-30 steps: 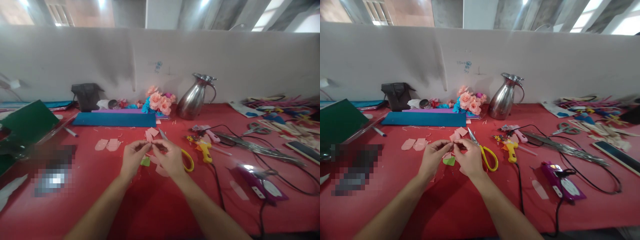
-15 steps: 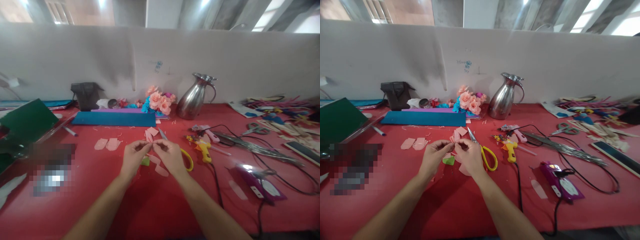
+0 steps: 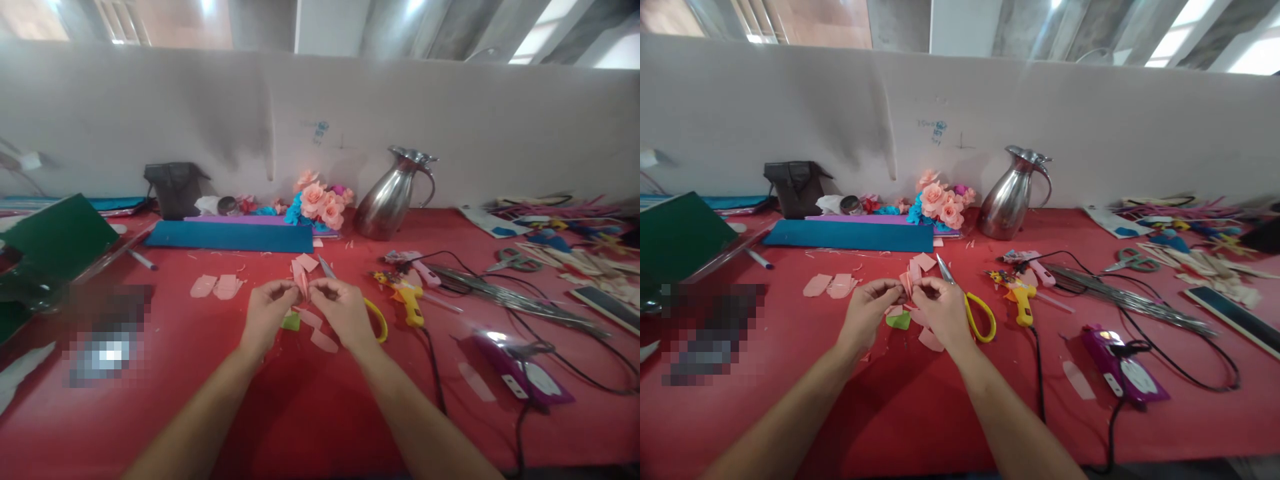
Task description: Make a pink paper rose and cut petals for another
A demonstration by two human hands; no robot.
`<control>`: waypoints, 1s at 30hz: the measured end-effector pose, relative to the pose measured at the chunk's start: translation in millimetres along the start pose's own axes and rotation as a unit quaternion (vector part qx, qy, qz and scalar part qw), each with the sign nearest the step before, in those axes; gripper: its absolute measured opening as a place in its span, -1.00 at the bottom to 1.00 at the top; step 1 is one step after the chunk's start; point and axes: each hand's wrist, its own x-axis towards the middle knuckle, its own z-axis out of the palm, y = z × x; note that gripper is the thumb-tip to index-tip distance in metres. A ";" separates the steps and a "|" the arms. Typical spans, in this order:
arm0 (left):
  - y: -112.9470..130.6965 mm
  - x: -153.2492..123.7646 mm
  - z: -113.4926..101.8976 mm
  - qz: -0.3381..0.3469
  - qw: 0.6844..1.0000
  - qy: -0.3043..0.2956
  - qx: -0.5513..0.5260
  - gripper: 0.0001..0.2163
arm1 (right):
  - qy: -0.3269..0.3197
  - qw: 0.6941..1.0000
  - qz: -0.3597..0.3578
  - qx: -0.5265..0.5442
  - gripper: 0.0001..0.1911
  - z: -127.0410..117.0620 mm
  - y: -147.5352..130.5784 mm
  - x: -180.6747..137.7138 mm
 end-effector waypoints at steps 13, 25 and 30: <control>-0.5 1.0 -1.7 -0.011 1.000 0.002 0.010 -0.91 | -0.025 0.999 0.012 0.021 -0.89 0.4 2.8 0.3; -6.5 3.8 -3.5 -0.030 0.999 -0.008 -0.019 -0.88 | -0.033 0.998 -0.020 0.048 -0.93 3.0 2.4 0.1; -8.9 2.3 -2.5 -0.034 0.999 -0.027 -0.008 -0.85 | -0.032 0.999 -0.003 0.040 -0.91 2.7 2.6 0.2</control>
